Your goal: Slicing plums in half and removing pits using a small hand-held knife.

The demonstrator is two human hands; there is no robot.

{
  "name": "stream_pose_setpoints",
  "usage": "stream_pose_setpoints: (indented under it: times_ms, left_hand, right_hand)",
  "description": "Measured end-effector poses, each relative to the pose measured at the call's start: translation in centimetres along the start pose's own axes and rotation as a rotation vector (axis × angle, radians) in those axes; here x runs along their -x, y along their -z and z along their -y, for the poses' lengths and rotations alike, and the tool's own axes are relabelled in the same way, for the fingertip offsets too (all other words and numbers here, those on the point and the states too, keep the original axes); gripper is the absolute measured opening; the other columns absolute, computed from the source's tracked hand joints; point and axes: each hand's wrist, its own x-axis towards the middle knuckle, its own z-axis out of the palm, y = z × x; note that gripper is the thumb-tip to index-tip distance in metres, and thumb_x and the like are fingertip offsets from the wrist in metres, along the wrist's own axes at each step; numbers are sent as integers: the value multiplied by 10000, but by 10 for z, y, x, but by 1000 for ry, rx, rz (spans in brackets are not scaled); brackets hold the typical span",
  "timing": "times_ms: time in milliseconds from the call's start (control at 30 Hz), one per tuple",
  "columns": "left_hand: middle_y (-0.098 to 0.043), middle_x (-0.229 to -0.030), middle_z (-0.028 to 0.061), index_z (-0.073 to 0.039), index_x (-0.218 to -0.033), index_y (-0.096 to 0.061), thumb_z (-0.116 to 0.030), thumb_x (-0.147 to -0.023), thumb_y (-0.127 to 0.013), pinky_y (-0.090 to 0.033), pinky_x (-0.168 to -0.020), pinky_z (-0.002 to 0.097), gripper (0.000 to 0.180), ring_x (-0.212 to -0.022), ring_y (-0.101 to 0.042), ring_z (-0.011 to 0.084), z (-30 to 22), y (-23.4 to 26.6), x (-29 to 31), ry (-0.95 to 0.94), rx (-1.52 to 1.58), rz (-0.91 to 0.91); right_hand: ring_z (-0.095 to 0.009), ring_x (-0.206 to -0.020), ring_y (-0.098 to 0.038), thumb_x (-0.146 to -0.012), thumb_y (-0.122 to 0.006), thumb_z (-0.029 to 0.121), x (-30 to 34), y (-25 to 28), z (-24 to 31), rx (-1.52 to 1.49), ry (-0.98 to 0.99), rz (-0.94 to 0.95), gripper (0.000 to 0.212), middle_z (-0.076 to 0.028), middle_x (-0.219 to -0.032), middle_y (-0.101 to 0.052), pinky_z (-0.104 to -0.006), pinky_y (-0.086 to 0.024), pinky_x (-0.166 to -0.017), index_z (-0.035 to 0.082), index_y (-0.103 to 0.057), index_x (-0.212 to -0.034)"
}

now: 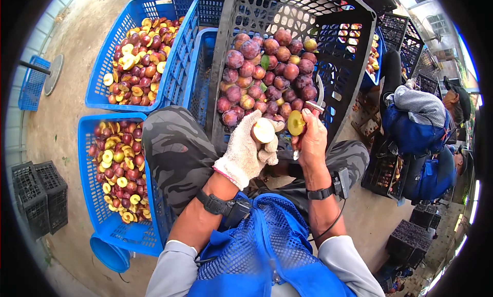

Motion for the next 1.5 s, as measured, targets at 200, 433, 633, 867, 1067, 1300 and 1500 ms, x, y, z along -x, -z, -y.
stream_pose_setpoints:
  times_ms: [200,433,633,867,1067,1300,1500]
  left_hand:
    - [-607,-669,56,9,-1134,-630,-530,-1008,-487,-391,-492,278,572,-452,-443,138,-16,0,16,-136,9,44]
    - [-598,-1213,322,84,-1423,-349,-546,-1041,-448,-542,-962,546,743,-986,-662,368,-149,-25,70,-782,70,-84]
    - [-590,-1267,248,53,-1317,-539,-339,-1005,-516,-433,-1098,505,501,-1151,-597,381,-124,32,174,-1916,-375,-753]
    - [-691,-1104,206,74,-1251,-590,-295,-1042,-439,-583,-856,390,449,-936,-698,273,-60,9,173,-1671,-324,-453]
    - [-716,-928,108,-2,-1114,-697,-249,-1036,-546,-576,-734,324,300,-779,-686,175,-23,9,80,-698,-328,-182]
    - [-696,-952,127,5,-1166,-656,-270,-1014,-569,-609,-702,376,326,-760,-692,210,-11,23,38,-380,-324,-222]
    - [-627,-1286,146,-102,-1462,-464,-590,-1029,-464,-593,-846,423,652,-1042,-678,263,-1,13,6,-288,-23,2]
  right_hand:
    - [-29,-516,-504,-990,-669,286,1,-88,76,21,352,283,246,20,-712,-616,-190,-385,-461,44,-680,-948]
    - [-58,-533,-503,-949,-700,299,15,-138,104,80,537,383,295,42,-672,-590,-252,-413,-489,29,-682,-831]
    - [-311,-750,-681,-894,-724,158,69,-215,20,197,1151,624,163,-128,-825,-687,-410,-541,-668,7,-665,-911]
    - [-78,-575,-535,-927,-696,165,-37,-99,0,141,246,198,132,-13,-701,-640,-274,-470,-543,35,-689,-906]
    - [-411,-905,-702,-802,-748,406,-125,-60,-81,971,357,82,417,-228,-911,-719,-475,-543,-789,42,-671,-989]
    - [-63,-635,-480,-776,-800,295,-126,-34,-85,559,284,106,292,30,-711,-579,-272,-441,-581,56,-632,-793]
    - [-114,-874,-645,-785,-843,194,6,-30,-13,651,921,367,450,-45,-1001,-711,-277,-529,-805,-17,-674,-1144]
